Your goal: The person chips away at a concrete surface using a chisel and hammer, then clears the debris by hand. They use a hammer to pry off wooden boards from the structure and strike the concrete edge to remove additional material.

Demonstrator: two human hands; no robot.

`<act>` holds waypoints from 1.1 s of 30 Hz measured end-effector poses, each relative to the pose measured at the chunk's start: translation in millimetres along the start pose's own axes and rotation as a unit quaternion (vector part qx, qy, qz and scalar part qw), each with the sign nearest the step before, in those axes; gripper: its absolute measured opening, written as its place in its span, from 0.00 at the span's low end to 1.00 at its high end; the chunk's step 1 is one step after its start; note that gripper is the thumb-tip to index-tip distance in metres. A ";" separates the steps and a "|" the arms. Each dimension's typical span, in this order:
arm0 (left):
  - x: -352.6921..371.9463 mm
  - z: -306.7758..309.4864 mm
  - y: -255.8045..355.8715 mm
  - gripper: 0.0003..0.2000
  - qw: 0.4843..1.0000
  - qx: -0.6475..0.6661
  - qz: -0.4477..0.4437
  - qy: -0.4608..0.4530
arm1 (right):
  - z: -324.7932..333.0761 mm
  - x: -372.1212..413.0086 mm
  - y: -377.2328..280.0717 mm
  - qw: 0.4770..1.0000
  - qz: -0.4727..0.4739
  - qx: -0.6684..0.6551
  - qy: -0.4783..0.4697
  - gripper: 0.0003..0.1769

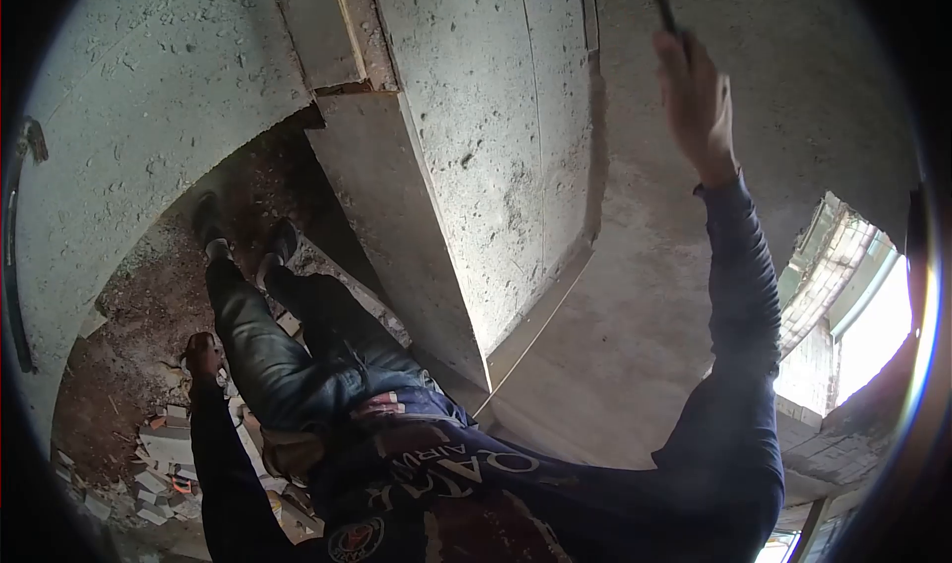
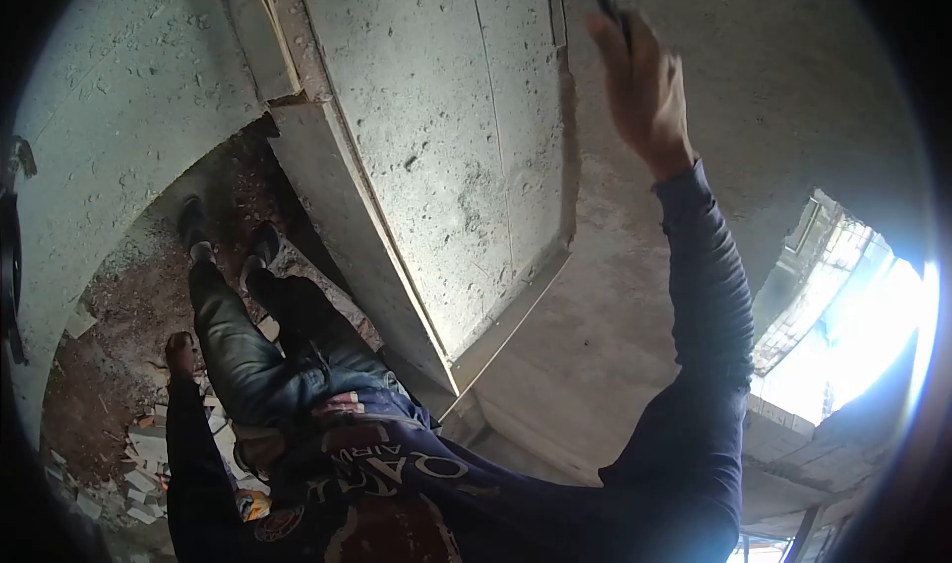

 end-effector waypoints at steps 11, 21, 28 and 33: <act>12.7 24.2 19.4 0.12 0.799 0.515 0.261 0.170 | -58.5 152.6 169.4 0.846 -0.351 0.216 -0.338 0.27; -18.3 71.8 45.9 0.14 0.858 0.429 0.259 0.117 | -25.0 -22.4 13.5 0.985 0.097 -0.114 0.087 0.20; 14.4 37.2 39.1 0.12 0.828 0.493 0.220 0.154 | -50.2 165.1 160.9 0.835 -0.342 0.227 -0.366 0.28; 20.6 15.0 20.9 0.11 0.838 0.482 0.242 0.083 | -7.1 33.7 34.0 0.981 -0.177 0.057 -0.062 0.29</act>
Point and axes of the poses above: each hand's wrist, its own x-axis away from the middle knuckle, its own z-axis out of the back of the hand, y = z × x, the point moved 3 cm from there along -x, towards the middle knuckle, and after that the axes turned 4 degrees about -z, right-handed, at the moved point
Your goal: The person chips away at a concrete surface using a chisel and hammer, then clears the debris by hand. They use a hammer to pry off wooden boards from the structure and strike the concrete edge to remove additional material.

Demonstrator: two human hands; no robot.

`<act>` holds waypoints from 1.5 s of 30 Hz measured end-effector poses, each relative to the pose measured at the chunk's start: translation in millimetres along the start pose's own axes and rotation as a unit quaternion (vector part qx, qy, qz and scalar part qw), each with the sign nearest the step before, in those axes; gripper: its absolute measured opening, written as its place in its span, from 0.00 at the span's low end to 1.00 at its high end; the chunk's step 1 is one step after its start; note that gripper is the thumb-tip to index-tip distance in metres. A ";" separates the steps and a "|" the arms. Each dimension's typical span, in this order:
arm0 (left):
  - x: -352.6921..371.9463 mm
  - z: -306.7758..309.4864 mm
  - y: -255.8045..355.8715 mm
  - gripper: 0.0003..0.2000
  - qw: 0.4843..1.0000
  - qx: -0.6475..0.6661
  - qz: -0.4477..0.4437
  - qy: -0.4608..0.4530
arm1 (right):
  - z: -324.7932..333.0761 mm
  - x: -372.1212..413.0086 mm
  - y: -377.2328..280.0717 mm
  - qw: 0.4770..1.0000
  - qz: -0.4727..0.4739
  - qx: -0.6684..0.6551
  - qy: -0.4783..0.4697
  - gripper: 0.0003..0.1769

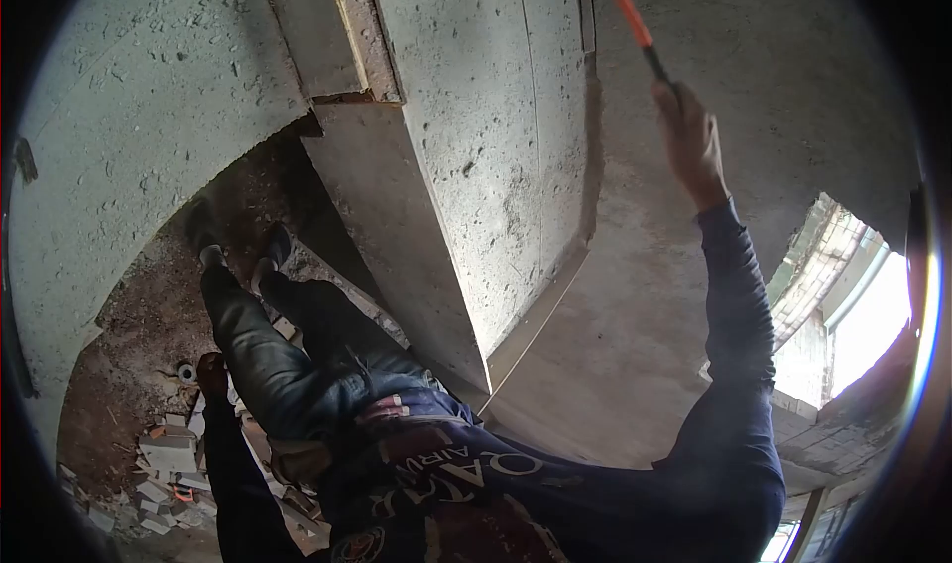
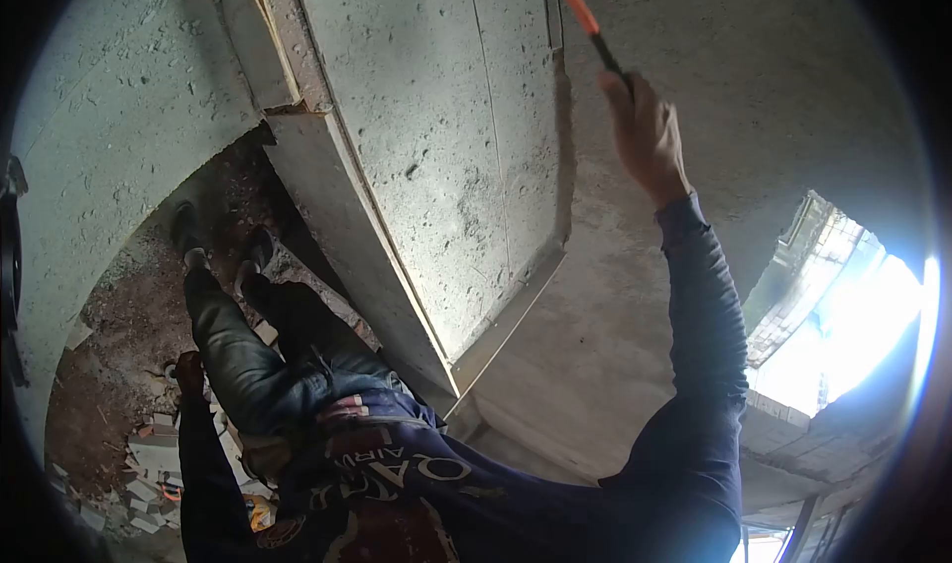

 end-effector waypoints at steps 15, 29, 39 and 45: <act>-10.6 -2.9 -8.9 0.10 0.999 0.029 0.039 0.011 | -46.5 29.6 71.5 0.966 -0.201 -0.119 -0.111 0.30; -1.7 6.4 43.8 0.12 0.998 0.005 0.055 -0.003 | -79.7 105.6 155.4 0.956 -0.215 0.009 -0.197 0.27; -30.5 -20.1 23.2 0.12 0.994 -0.091 -0.034 0.042 | -37.4 -11.6 -14.1 0.917 0.222 -0.298 0.148 0.25; 20.3 16.6 12.9 0.14 0.997 -0.030 0.057 0.033 | -95.2 119.4 157.5 0.919 -0.278 0.113 -0.257 0.29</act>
Point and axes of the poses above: each hand's wrist, its own x-axis away from the middle knuckle, its own z-axis out of the back of the hand, y = z × x, the point moved 3 cm from there along -x, towards the middle knuckle, and after that the axes turned 4 degrees about -z, right-handed, at the moved point
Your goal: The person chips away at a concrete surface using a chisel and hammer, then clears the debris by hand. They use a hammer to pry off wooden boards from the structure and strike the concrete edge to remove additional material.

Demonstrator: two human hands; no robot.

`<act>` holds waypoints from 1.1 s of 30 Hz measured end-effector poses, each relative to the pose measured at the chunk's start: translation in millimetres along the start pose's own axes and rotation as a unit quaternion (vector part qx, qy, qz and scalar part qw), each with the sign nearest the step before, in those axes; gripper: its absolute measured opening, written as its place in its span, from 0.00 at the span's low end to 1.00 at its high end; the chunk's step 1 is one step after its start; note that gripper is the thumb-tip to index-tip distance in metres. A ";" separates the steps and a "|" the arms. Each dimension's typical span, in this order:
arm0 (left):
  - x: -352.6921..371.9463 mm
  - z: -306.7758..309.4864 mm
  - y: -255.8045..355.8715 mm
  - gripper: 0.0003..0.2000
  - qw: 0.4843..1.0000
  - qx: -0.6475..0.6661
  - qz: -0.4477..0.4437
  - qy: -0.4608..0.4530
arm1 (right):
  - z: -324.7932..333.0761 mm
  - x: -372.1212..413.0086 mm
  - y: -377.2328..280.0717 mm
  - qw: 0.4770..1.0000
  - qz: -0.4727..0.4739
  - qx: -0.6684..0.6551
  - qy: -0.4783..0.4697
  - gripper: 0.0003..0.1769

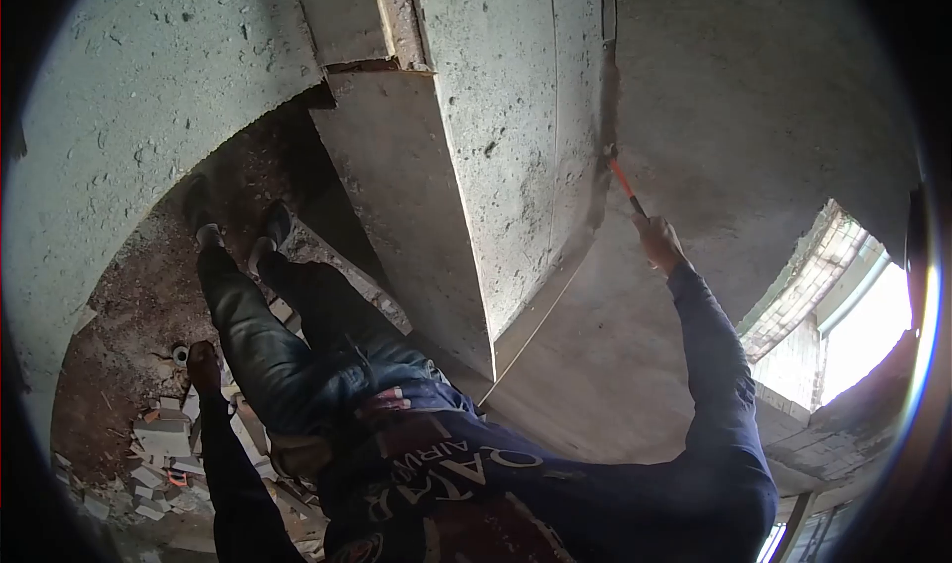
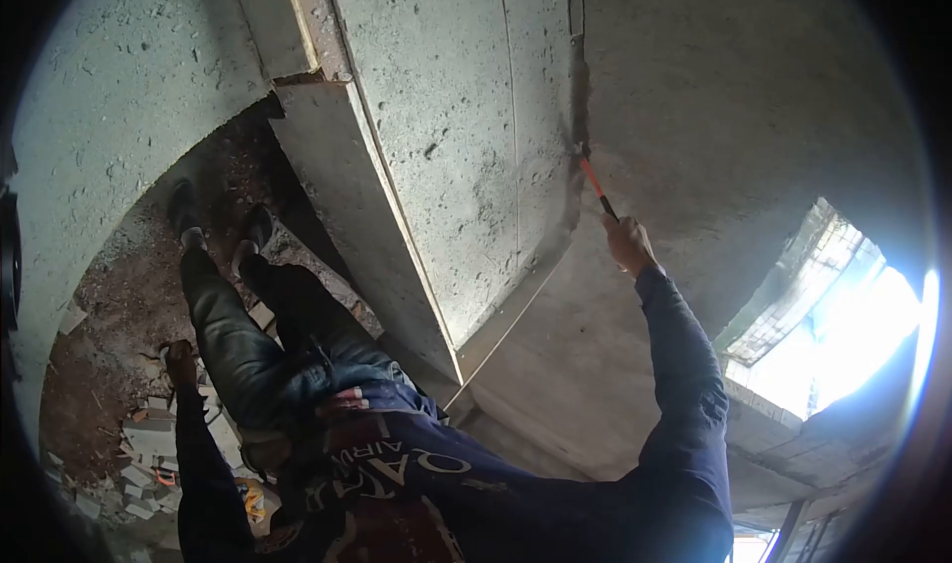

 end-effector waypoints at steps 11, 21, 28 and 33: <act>-52.9 -10.2 17.4 0.15 0.999 -0.005 -0.054 0.003 | 92.6 28.1 -137.7 0.760 0.477 -0.328 0.293 0.29; -40.9 -5.5 -37.8 0.15 0.997 -0.046 -0.007 -0.053 | -37.9 32.0 27.1 0.972 0.191 -0.041 0.130 0.28; -41.1 -17.0 60.8 0.15 0.995 -0.094 -0.026 -0.006 | 46.6 37.9 -79.4 0.836 0.389 -0.221 0.318 0.22; -27.0 -6.1 48.7 0.16 0.996 -0.069 -0.047 -0.032 | -92.2 -1.6 89.0 1.000 0.010 0.017 0.018 0.27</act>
Point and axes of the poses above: each hand's wrist, its own x-axis away from the middle knuckle, its own z-axis out of the back of the hand, y = z × x, the point moved 3 cm from there along -x, towards the middle knuckle, and after that the axes turned 4 degrees about -z, right-handed, at the moved point
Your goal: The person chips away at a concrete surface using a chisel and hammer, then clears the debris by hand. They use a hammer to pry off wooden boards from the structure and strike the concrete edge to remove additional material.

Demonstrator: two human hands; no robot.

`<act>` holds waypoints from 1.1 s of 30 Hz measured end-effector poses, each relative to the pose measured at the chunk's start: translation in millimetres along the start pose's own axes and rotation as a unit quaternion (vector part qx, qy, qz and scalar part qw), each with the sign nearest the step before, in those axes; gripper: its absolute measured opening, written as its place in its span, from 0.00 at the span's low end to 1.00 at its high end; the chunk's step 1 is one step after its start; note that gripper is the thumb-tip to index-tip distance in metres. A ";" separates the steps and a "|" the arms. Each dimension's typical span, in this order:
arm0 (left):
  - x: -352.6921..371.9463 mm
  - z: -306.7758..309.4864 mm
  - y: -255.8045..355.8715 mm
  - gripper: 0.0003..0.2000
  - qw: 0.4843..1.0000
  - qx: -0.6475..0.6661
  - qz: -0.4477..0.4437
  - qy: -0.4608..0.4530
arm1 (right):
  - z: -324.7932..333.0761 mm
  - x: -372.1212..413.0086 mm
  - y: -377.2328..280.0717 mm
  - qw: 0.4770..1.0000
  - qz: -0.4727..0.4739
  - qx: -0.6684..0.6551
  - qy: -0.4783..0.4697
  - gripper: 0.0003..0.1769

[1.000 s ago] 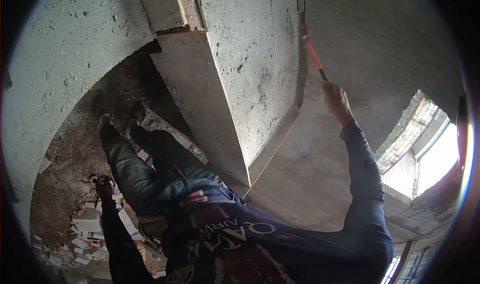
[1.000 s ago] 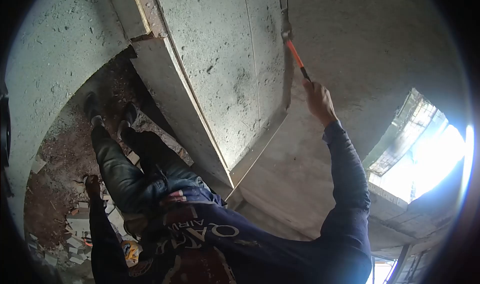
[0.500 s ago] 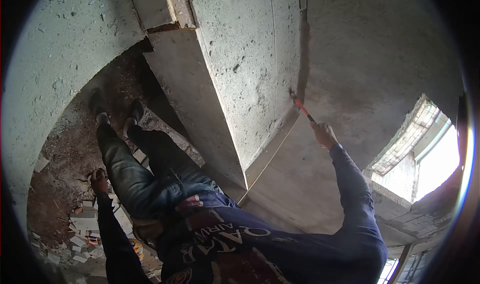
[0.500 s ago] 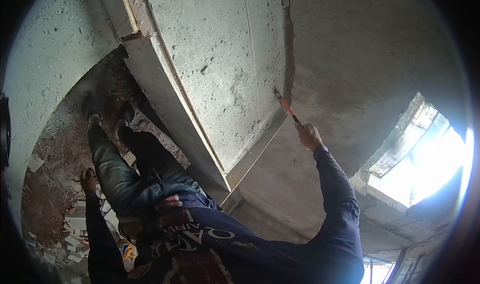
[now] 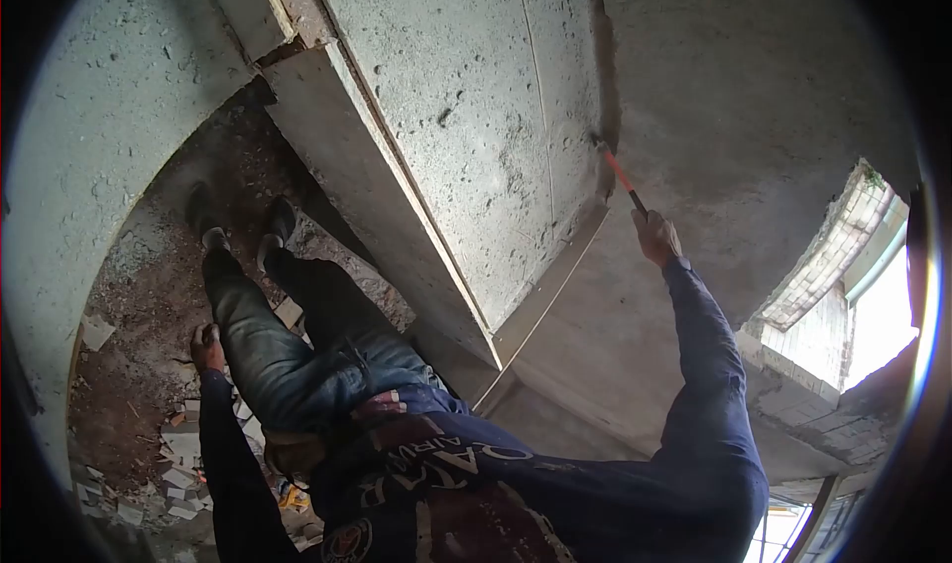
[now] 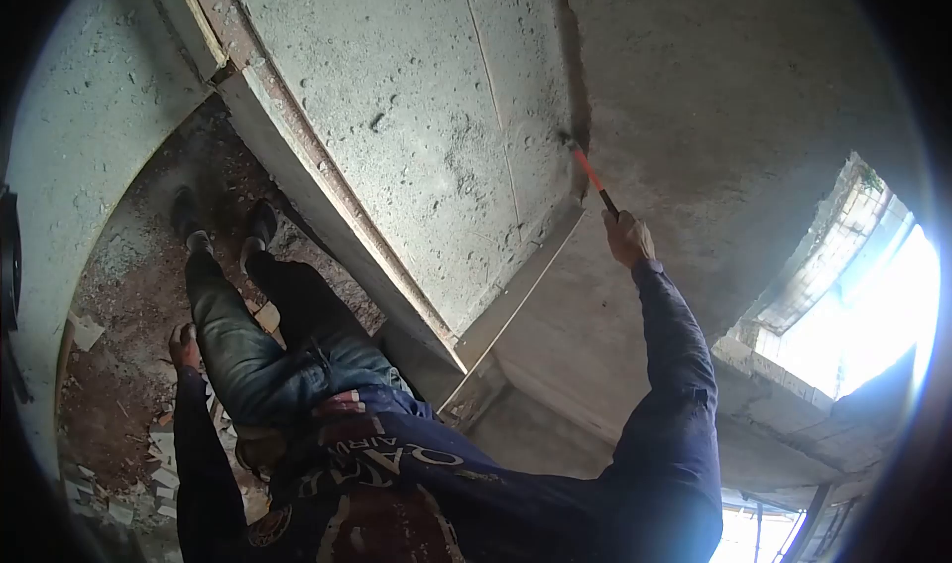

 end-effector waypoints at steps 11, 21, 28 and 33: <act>15.5 82.3 118.1 0.09 0.987 -0.106 -0.118 0.016 | 33.2 125.7 -135.2 0.929 0.069 -0.354 0.083 0.25; 80.5 169.8 368.5 0.14 0.926 -0.043 -0.302 -0.222 | -13.9 181.6 -248.8 0.843 0.009 -0.525 0.116 0.22; 117.6 160.4 537.8 0.13 0.875 -0.024 -0.443 -0.193 | -33.5 130.0 -192.1 0.727 -0.105 -0.642 0.220 0.33; 125.9 141.3 581.5 0.12 0.881 -0.017 -0.452 -0.136 | -114.3 8.5 -116.2 0.744 -0.311 -0.544 0.231 0.44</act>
Point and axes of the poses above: each hand's wrist, its own x-axis away from the middle knuckle, its own z-axis out of the back of the hand, y = z × x, the point moved 3 cm from there along -x, towards the middle knuckle, and after that the axes turned 4 degrees about -z, right-handed, at the moved point
